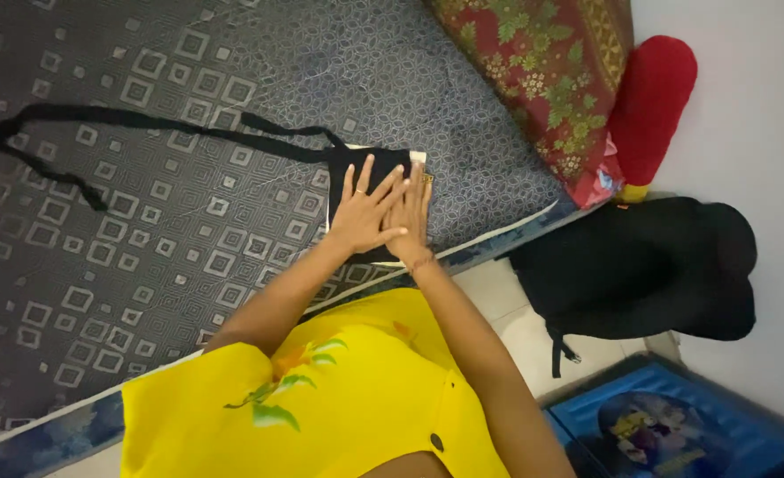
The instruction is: Organizing clothes and a bag inside a plastic cabinet.
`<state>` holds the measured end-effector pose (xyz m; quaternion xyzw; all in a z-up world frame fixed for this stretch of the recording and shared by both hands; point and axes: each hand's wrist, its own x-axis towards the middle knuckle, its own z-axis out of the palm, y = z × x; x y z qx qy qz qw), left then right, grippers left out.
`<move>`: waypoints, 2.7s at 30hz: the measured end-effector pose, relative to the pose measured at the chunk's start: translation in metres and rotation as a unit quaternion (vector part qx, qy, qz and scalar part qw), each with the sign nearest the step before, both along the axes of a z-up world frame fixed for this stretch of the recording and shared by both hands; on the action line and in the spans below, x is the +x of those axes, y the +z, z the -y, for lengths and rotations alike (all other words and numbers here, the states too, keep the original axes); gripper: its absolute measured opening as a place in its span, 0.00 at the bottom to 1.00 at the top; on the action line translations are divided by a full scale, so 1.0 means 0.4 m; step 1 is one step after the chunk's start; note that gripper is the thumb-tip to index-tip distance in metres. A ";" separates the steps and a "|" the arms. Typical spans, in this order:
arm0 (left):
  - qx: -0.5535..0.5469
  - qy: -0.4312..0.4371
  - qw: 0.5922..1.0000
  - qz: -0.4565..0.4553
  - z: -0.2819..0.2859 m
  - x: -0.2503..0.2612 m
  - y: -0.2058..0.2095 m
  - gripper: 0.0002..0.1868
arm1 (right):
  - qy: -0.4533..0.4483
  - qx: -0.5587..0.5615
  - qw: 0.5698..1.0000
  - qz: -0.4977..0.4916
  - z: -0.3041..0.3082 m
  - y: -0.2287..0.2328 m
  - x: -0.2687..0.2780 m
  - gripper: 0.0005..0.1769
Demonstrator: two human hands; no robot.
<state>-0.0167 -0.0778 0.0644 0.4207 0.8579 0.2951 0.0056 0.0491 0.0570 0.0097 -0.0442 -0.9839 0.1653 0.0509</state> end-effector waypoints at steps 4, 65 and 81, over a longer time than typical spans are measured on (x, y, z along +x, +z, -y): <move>-0.091 0.053 0.994 -0.011 0.015 -0.011 -0.042 0.40 | -0.011 -0.065 0.998 0.008 0.039 0.008 0.152 0.46; -0.051 -0.222 0.636 0.737 -0.001 0.135 -0.056 0.43 | 0.144 -0.535 0.695 0.458 -0.159 0.297 -0.095 0.52; 0.207 -0.138 0.565 0.787 0.012 -0.005 -0.356 0.21 | 0.196 -0.453 0.855 0.157 -0.029 0.714 0.019 0.38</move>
